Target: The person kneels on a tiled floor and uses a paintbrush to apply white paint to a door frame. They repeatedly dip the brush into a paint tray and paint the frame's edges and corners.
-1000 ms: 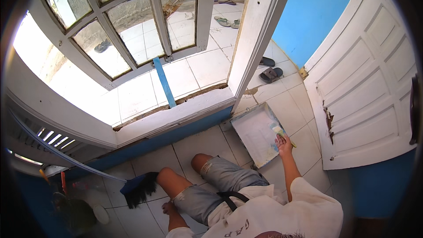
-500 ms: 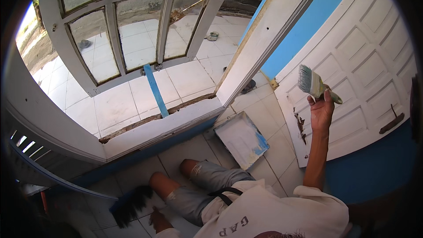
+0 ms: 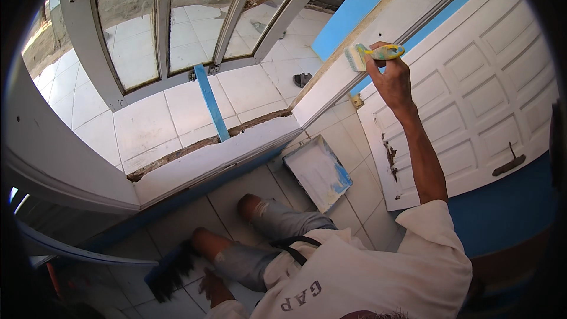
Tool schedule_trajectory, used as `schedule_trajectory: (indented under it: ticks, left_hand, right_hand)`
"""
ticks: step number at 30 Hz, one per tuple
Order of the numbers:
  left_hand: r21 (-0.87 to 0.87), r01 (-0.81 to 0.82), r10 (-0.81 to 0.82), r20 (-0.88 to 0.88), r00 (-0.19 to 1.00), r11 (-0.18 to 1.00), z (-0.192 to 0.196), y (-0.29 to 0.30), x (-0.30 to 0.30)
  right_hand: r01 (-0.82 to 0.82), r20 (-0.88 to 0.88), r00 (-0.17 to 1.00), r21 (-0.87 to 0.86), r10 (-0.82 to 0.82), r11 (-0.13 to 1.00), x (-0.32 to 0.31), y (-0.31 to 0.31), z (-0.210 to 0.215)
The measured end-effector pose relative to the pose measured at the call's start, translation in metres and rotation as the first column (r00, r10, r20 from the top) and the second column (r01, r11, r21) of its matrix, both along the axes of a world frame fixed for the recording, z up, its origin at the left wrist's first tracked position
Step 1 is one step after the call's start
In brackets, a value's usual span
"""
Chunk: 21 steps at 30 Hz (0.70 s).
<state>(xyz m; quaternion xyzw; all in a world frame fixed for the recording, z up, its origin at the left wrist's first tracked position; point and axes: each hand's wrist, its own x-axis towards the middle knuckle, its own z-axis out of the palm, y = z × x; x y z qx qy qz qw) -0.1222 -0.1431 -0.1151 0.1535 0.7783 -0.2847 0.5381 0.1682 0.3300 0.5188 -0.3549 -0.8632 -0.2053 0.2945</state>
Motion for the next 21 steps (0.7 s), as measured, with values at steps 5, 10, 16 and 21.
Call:
schedule_trajectory:
  ticks: [5,10,16,21]
  left_hand:
    - [-0.019,0.01,-0.009,0.019,1.0,1.0,-0.001,-0.007,-0.002]
    - [-0.031,0.051,-0.05,0.046,0.998,0.998,-0.001,-0.016,0.0]
    - [-0.055,0.072,-0.069,0.053,0.996,0.996,0.006,-0.028,0.004]
    - [-0.051,0.096,-0.092,0.078,0.993,0.994,0.008,-0.025,-0.002]
  right_hand:
    - [0.122,0.173,0.976,0.091,-0.136,0.988,-0.002,0.025,0.004]
    - [0.129,0.258,0.943,0.298,-0.21,0.946,0.014,0.022,0.045]
    - [0.057,0.2,0.976,0.171,-0.091,0.984,-0.01,-0.009,0.053]
    - [0.012,0.275,0.961,0.072,-0.031,0.997,0.008,0.006,-0.012]
